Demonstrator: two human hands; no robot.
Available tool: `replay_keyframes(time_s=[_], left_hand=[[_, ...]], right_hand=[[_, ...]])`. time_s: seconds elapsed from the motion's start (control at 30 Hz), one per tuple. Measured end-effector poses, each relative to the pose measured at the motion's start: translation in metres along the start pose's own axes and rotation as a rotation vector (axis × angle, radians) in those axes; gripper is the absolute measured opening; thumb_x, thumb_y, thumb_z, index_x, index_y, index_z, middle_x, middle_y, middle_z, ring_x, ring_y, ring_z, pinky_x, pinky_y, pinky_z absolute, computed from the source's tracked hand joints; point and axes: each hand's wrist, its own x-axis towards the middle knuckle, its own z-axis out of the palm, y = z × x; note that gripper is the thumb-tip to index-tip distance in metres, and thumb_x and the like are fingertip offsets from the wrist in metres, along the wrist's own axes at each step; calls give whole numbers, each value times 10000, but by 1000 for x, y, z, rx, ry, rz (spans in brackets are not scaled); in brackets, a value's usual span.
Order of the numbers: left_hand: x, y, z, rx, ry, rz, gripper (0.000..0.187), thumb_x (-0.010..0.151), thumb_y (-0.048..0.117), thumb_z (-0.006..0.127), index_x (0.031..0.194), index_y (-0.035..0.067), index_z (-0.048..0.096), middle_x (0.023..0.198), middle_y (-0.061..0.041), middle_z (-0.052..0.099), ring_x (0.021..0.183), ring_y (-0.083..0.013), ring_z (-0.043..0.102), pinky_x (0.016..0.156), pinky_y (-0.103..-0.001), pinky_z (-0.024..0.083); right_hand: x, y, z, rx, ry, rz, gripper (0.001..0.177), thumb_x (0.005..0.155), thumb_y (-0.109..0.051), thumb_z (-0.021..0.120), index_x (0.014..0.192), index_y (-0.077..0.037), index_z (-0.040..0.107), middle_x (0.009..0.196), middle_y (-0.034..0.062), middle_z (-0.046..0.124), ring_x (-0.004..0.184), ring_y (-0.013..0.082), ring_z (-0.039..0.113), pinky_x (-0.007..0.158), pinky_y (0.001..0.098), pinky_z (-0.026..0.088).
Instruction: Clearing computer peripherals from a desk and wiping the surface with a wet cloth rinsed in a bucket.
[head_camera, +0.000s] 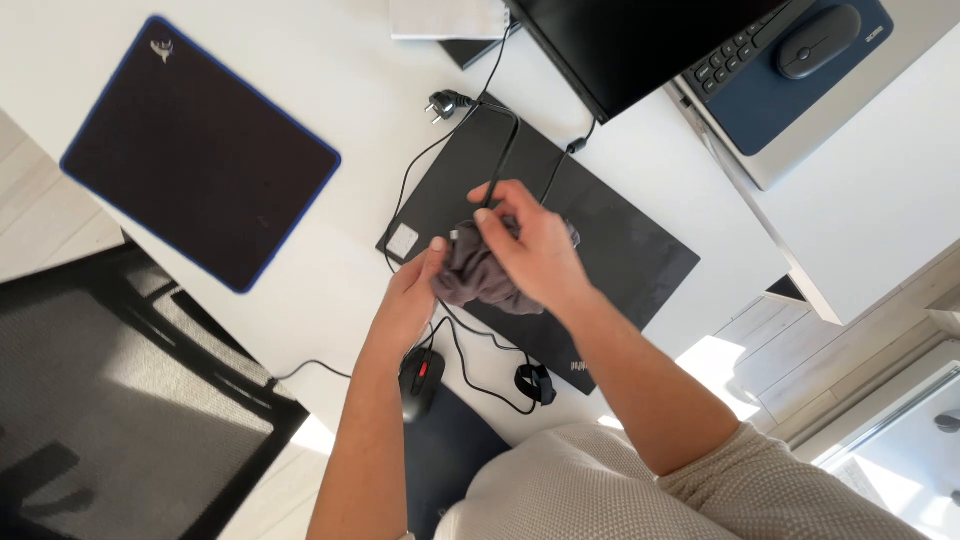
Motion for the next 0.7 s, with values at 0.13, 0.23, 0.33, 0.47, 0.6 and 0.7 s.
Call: replay_keyframes(time_s=[0.13, 0.23, 0.33, 0.47, 0.6, 0.7], left_hand=[[-10, -22, -14, -205, -25, 107, 411, 1070, 478, 682, 819, 153, 668, 647, 20, 513, 676, -123, 555, 689, -270, 506], [-19, -14, -39, -351, 234, 309, 340, 971, 202, 861, 797, 164, 571, 672, 92, 387, 664, -21, 430, 634, -169, 366], [-26, -15, -57, -298, 418, 451, 515, 1019, 110, 856, 721, 169, 441, 609, 73, 359, 597, -37, 369, 586, -176, 330], [-40, -11, -55, -240, 478, 493, 526, 1029, 55, 839, 694, 144, 443, 614, 23, 388, 567, -78, 367, 566, -200, 350], [-70, 7, -53, -324, 627, 532, 527, 1058, 67, 784, 658, 127, 446, 503, -2, 389, 505, -56, 343, 497, -209, 281], [-95, 6, -68, -367, 723, 553, 474, 1075, 47, 755, 681, 107, 499, 516, 7, 339, 482, -45, 330, 476, -201, 266]], right_hand=[[-27, 18, -45, 1, 14, 94, 283, 1070, -213, 644, 1335, -255, 735, 969, 83, 778, 946, 243, 703, 929, 430, 554], [-47, 60, -71, 65, 312, 119, 256, 1189, -323, 551, 1269, -162, 733, 1036, 88, 727, 1036, 170, 605, 1011, 378, 489], [-57, 133, -51, -240, 375, -126, 381, 1067, -206, 739, 1362, 3, 623, 1305, 272, 606, 1210, 529, 591, 985, 590, 485], [-58, 164, 16, -777, 293, -161, 594, 866, -388, 852, 1378, -129, 699, 1362, 115, 582, 1246, 418, 546, 881, 566, 483], [-41, 140, 68, -801, -25, -573, 587, 794, -243, 823, 1358, -195, 670, 1338, 57, 588, 1234, 330, 571, 934, 463, 476], [14, 138, 68, -888, -127, -821, 501, 829, -289, 756, 1316, -215, 662, 1274, 50, 604, 1182, 318, 590, 845, 448, 500]])
